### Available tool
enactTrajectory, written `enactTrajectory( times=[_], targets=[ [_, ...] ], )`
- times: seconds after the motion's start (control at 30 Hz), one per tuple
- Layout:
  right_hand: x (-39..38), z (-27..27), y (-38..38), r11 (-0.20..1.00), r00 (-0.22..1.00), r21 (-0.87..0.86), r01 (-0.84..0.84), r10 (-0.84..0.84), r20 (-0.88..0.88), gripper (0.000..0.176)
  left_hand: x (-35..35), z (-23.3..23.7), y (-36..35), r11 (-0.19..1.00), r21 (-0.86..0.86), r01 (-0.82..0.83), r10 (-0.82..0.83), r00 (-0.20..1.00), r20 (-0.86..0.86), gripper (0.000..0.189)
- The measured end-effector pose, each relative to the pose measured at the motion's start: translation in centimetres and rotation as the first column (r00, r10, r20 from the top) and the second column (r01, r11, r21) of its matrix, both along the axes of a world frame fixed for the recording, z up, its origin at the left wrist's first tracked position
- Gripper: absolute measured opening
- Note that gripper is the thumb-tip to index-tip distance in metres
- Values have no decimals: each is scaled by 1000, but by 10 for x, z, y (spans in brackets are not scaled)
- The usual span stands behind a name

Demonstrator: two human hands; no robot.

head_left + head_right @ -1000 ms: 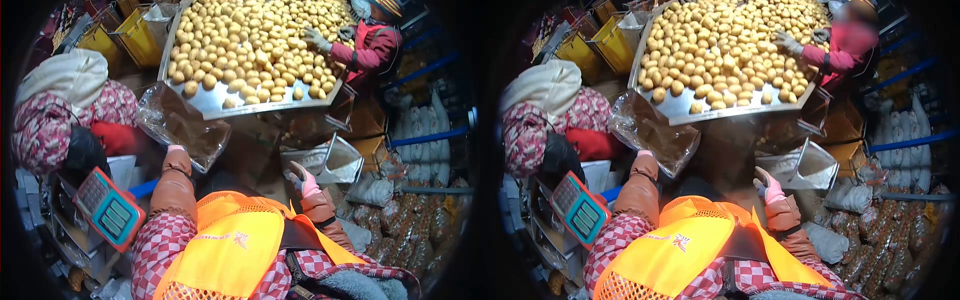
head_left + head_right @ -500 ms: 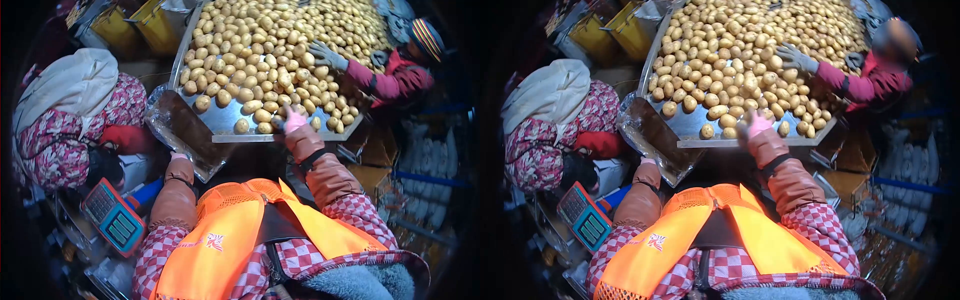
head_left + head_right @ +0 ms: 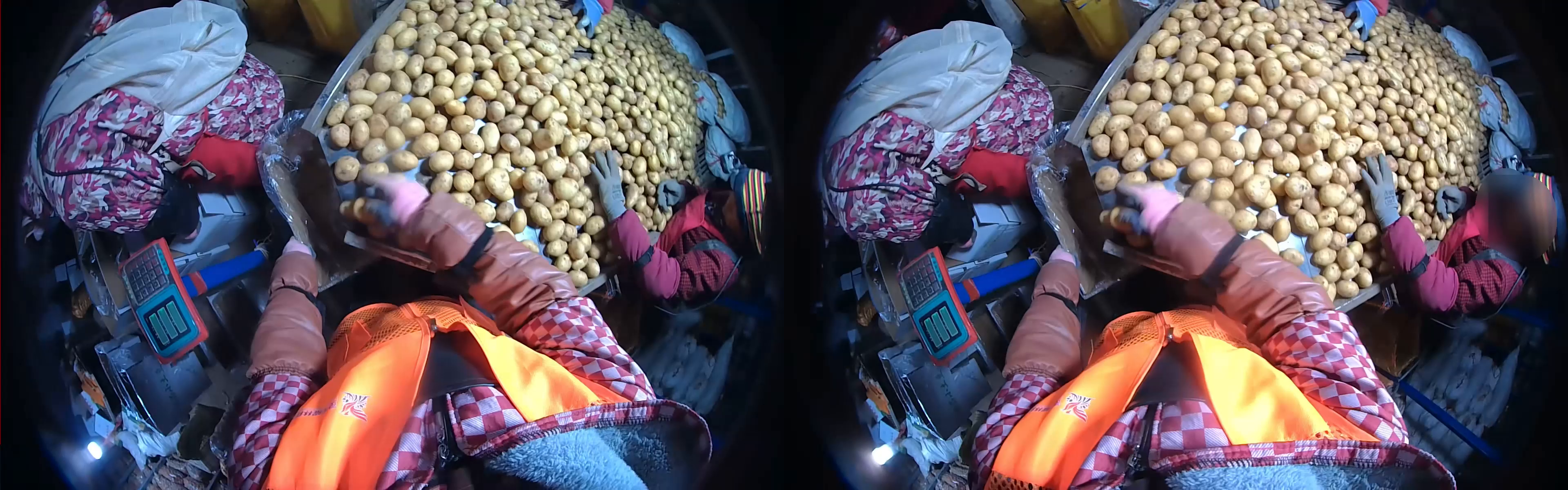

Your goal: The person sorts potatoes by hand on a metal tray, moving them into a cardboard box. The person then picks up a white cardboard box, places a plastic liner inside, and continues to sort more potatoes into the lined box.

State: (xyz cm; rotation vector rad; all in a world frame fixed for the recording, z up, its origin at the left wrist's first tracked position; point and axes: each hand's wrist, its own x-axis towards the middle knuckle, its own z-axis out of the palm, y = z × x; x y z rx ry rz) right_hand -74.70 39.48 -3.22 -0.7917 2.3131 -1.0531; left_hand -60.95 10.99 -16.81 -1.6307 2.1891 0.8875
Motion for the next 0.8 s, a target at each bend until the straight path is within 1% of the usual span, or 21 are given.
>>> enactTrajectory(
  times=[0.07, 0.1, 0.13, 0.17, 0.2, 0.27, 0.3, 0.33, 0.37, 0.4, 0.43, 0.47, 0.5, 0.53, 0.57, 0.63, 0.67, 0.7, 0.73, 0.77, 0.8],
  targets=[
    [-51, 7, 25, 973, 950, -105, 204, -172, 260, 56, 5, -6, -1, 1000, 3, -27, 27, 1000, 11, 43],
    [-80, 9, 38, 947, 938, -25, 320, -313, 151, 55, 6, -11, -4, 999, 10, -33, 32, 999, 21, 43],
    [-108, 12, 52, 896, 895, 47, 441, -443, 46, 54, 5, -16, -5, 999, 16, -39, 39, 999, 30, 43],
    [-123, 16, 57, 814, 803, 150, 561, -493, -335, 53, 6, -20, -6, 998, 25, -49, 48, 998, 37, 43],
    [-123, 14, 50, 795, 819, 266, 545, -438, -370, 55, 10, -22, -7, 998, 31, -54, 52, 998, 43, 43],
    [-126, 4, 21, 713, 842, 470, 520, -338, -420, 58, 10, -28, -12, 998, 36, -58, 57, 997, 47, 43],
    [-119, 6, 6, 749, 871, 446, 489, -399, -285, 65, 13, -31, -12, 997, 41, -66, 64, 997, 50, 43],
    [-107, -1, -6, 849, 882, 313, 427, -313, -353, 69, 18, -32, -13, 997, 46, -67, 64, 996, 60, 43],
    [-98, -6, -22, 827, 928, 424, 369, -298, -225, 65, 19, -34, -15, 997, 51, -66, 63, 996, 61, 43],
    [-79, 17, -45, 807, 937, 476, 348, -292, -191, 59, 20, -37, -16, 996, 52, -68, 65, 996, 63, 43],
    [-67, 3, -57, 828, 942, 459, 322, -230, -246, 56, 23, -38, -15, 996, 55, -68, 64, 996, 68, 43],
    [-66, 7, -72, 800, 988, 588, 122, -153, 4, 76, 23, -39, -15, 996, 62, -63, 59, 996, 68, 43],
    [-46, -12, -80, 902, 976, 390, 187, -216, 32, 74, 27, -41, -14, 996, 69, -64, 59, 996, 69, 43],
    [-33, -16, -95, 916, 990, 374, 142, -136, -42, 68, 28, -43, -15, 996, 71, -62, 57, 996, 69, 43],
    [-21, -18, -89, 948, 995, 303, 99, -89, -47, 59, 32, -44, -15, 995, 75, -63, 58, 996, 69, 43],
    [-37, -14, -57, 997, 968, 64, 49, -63, 242, 53, 38, -49, -16, 995, 81, -61, 56, 996, 66, 43],
    [-37, 23, -36, 964, 947, 102, 243, -259, 189, 49, 42, -50, -14, 994, 86, -62, 56, 996, 72, 43],
    [-41, 62, -14, 845, 731, 210, 491, -532, 428, 43, 44, -51, -14, 994, 95, -57, 50, 996, 73, 43],
    [-47, 70, 21, 744, 673, 168, 647, -660, 333, 48, 44, -52, -15, 994, 98, -56, 49, 996, 74, 43],
    [-52, 62, 66, 658, 658, 111, 745, -752, 38, 54, 46, -54, -16, 993, 101, -56, 49, 996, 72, 43],
    [-54, 50, 106, 552, 558, 98, 828, -795, -239, 60, 45, -55, -17, 993, 102, -55, 48, 997, 68, 43]
  ],
)
